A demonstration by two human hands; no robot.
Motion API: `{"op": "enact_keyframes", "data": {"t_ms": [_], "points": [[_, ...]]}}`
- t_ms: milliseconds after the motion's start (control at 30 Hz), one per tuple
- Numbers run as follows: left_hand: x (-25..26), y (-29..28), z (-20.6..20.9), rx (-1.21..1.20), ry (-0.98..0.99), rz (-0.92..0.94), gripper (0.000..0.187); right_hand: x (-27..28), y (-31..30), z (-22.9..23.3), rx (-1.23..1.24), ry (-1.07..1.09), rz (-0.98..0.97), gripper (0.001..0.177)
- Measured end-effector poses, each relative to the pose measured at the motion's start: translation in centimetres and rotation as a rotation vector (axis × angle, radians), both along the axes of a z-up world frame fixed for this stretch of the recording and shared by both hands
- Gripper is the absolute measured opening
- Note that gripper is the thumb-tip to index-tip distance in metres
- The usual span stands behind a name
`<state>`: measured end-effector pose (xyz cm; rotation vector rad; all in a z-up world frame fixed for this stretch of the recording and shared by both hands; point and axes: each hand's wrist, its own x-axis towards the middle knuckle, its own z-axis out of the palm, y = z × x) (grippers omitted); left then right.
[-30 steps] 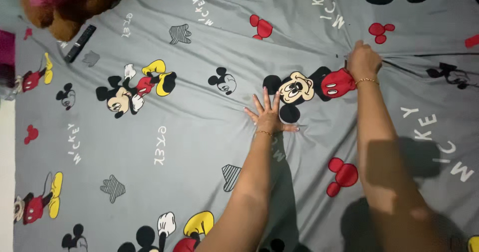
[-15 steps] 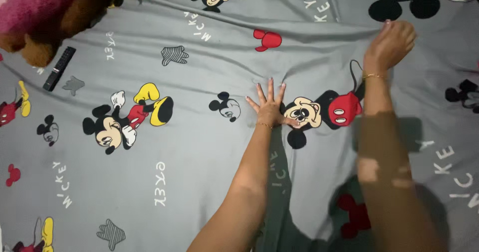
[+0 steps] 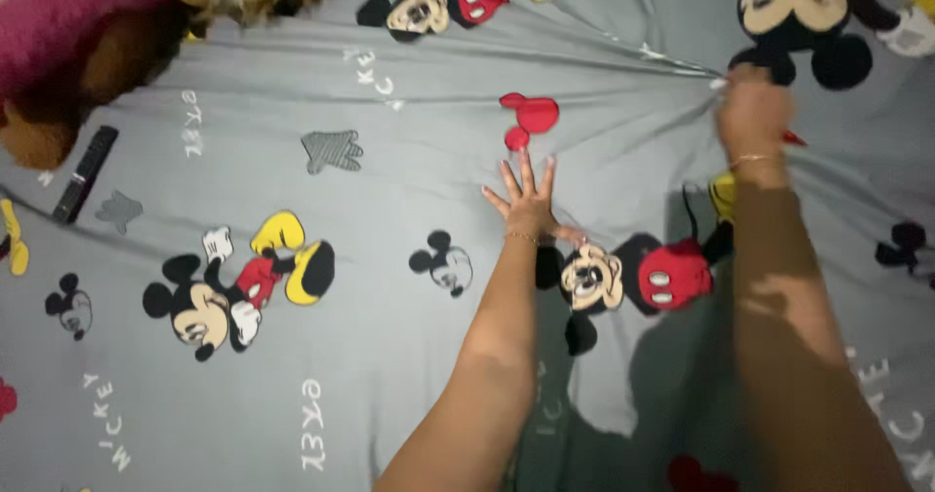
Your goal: The person smooths a grey Mickey Mouse patterned bed sheet on a bed using both hands. They move a green teddy bear and a brown blanket aside to reach the sheet underneath, then continue smoothing the fabric across the surface.
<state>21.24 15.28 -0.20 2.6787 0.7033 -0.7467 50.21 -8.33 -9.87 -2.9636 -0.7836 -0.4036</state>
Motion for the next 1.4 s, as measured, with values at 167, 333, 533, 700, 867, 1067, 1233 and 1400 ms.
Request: {"op": "enact_keyframes", "data": {"t_ms": [167,333,533,700,867,1067,1233,1400], "points": [[2.3,1.3,-1.3,-0.013,-0.037,-0.008,0.174,3.8,2.9,1.6,-0.040,0.280,-0.166,0.022],[4.2,3.1,-1.6,-0.022,-0.099,-0.002,0.175,5.9,3.9,4.1,0.497,0.108,-0.145,0.036],[8.3,4.2,-1.8,-0.004,-0.060,0.017,0.174,6.7,9.5,-1.0,0.365,0.015,0.158,0.047],[10.6,5.6,-2.1,-0.033,-0.112,0.040,0.175,8.8,11.3,-3.3,0.301,0.045,0.168,0.014],[13.3,7.1,-3.1,-0.046,0.014,0.037,0.174,14.1,9.6,-2.5,0.400,-0.141,0.158,0.026],[13.6,7.5,-4.0,-0.042,-0.009,0.036,0.175,19.5,14.3,0.5,0.252,0.031,0.043,0.015],[15.2,8.6,-3.8,-0.092,0.123,0.034,0.176,23.6,17.6,5.7,0.570,0.057,0.077,0.026],[15.4,8.8,-3.5,-0.105,0.165,0.023,0.176,24.0,23.2,-1.4,0.497,0.245,0.118,0.021]]}}
